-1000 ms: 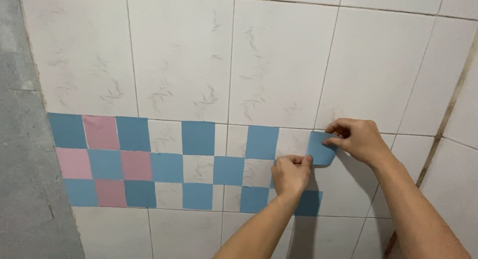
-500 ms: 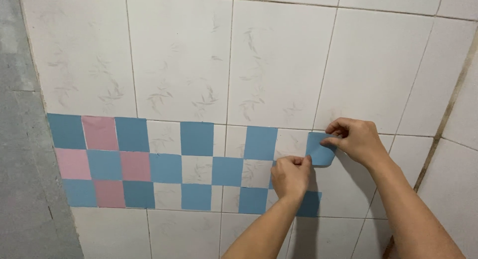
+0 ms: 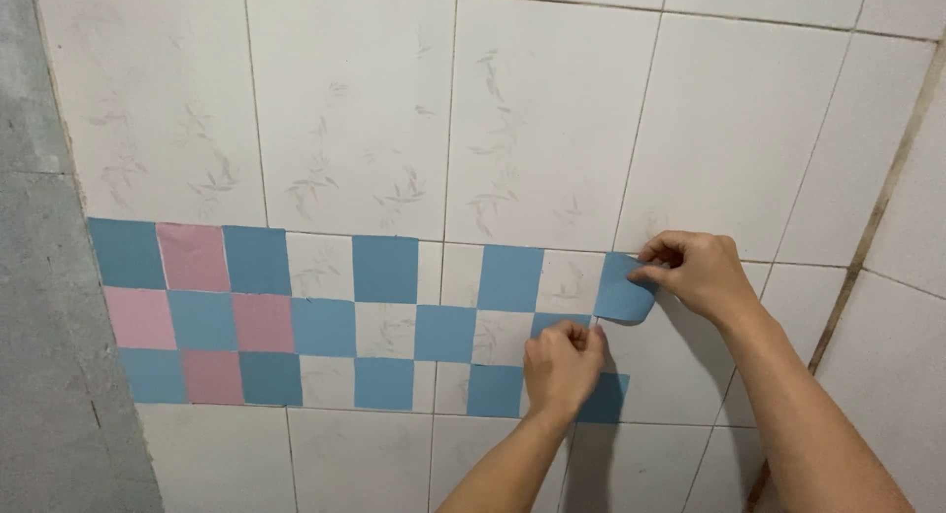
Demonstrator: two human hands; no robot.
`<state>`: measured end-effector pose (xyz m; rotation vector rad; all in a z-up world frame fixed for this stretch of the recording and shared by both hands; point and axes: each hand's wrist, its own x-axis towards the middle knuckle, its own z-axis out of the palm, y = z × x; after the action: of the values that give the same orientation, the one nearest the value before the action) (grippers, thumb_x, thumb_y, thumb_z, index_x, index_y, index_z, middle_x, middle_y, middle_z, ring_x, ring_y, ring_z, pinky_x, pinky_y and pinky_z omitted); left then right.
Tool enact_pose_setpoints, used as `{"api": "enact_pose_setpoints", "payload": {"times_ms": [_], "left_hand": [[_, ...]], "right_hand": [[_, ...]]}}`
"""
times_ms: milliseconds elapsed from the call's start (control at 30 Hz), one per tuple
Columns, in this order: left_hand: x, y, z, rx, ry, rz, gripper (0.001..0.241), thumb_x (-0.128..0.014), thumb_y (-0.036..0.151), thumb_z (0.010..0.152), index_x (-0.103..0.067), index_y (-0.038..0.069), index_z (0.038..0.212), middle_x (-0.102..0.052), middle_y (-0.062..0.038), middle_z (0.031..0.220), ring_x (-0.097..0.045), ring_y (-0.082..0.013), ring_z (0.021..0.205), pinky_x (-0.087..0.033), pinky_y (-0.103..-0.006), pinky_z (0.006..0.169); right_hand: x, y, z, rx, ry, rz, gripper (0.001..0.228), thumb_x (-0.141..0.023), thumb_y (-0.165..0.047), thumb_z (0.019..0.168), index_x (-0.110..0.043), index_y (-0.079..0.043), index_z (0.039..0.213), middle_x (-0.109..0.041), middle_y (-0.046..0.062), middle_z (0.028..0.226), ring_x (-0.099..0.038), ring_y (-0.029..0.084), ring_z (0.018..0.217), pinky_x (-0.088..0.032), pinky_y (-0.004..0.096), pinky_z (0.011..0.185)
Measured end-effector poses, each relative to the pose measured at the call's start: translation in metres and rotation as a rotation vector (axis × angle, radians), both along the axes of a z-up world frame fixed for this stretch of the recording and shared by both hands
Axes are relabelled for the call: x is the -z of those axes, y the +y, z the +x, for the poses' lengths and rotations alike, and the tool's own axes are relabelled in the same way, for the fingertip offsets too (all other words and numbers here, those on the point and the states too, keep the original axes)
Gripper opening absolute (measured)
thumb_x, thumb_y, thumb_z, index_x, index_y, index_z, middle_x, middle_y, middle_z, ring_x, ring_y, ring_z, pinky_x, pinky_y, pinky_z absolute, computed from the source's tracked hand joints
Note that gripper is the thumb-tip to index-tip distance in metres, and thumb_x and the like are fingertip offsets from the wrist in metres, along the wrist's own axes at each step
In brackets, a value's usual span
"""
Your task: Cutting, peeling, and applying small rectangular stickers to wall tiles to create a decorative pattern.
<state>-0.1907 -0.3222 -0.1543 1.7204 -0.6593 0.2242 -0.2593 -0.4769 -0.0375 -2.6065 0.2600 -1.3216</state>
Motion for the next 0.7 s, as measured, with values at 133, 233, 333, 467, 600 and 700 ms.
{"api": "enact_pose_setpoints", "payload": {"times_ms": [133,233,333,467,600,700], "left_hand": [[0.014,0.008,0.005,0.074,-0.072,0.012,0.022,-0.066,0.025,0.094,-0.074,0.008,0.082,-0.075,-0.007,0.071,-0.071,-0.0256,0.067,-0.053,-0.0349,0.059],[0.007,0.018,0.000,0.101,-0.191,0.054,0.017,-0.067,0.019,0.093,-0.073,0.006,0.084,-0.075,-0.010,0.072,-0.073,-0.0283,0.069,-0.055,-0.0365,0.060],[-0.001,0.024,0.002,0.077,-0.353,0.130,0.015,-0.066,0.017,0.093,-0.073,0.005,0.087,-0.075,-0.012,0.076,-0.074,-0.0296,0.070,-0.058,-0.0381,0.061],[-0.001,0.024,0.013,0.006,-0.699,0.207,0.011,-0.066,0.017,0.093,-0.072,0.007,0.092,-0.074,-0.011,0.084,-0.073,-0.0276,0.078,-0.059,-0.0369,0.062],[0.013,0.026,0.030,-0.048,-1.380,0.341,0.015,-0.059,0.007,0.092,-0.071,0.007,0.102,-0.063,-0.011,0.117,-0.063,-0.0309,0.108,-0.055,-0.0405,0.082],[0.013,0.028,0.034,-0.104,-1.564,0.330,0.019,-0.061,0.008,0.091,-0.070,0.008,0.108,-0.056,-0.010,0.122,-0.055,-0.0288,0.120,-0.051,-0.0389,0.093]], "right_hand": [[-0.002,0.002,-0.002,-0.021,0.010,0.022,0.021,-0.091,-0.003,0.070,-0.083,-0.007,0.089,-0.078,0.015,0.075,-0.072,0.029,0.073,-0.057,0.035,0.066],[-0.003,0.009,-0.004,-0.015,0.031,0.025,0.019,-0.090,-0.001,0.071,-0.083,-0.006,0.088,-0.079,0.015,0.074,-0.074,0.029,0.073,-0.058,0.035,0.067],[-0.004,0.014,-0.004,-0.008,0.051,0.001,0.019,-0.089,-0.002,0.071,-0.083,-0.008,0.088,-0.080,0.015,0.076,-0.076,0.031,0.077,-0.060,0.036,0.069],[-0.005,0.012,-0.002,-0.013,0.043,-0.030,0.019,-0.089,-0.002,0.073,-0.083,-0.007,0.090,-0.080,0.016,0.079,-0.077,0.033,0.080,-0.061,0.038,0.071],[-0.003,0.012,-0.005,0.000,0.040,-0.060,0.019,-0.089,-0.002,0.073,-0.083,-0.007,0.090,-0.081,0.015,0.081,-0.078,0.032,0.081,-0.062,0.037,0.072],[-0.004,0.009,-0.004,0.013,0.041,-0.081,0.018,-0.089,-0.002,0.074,-0.083,-0.007,0.090,-0.081,0.015,0.082,-0.078,0.032,0.083,-0.062,0.036,0.073]]}}
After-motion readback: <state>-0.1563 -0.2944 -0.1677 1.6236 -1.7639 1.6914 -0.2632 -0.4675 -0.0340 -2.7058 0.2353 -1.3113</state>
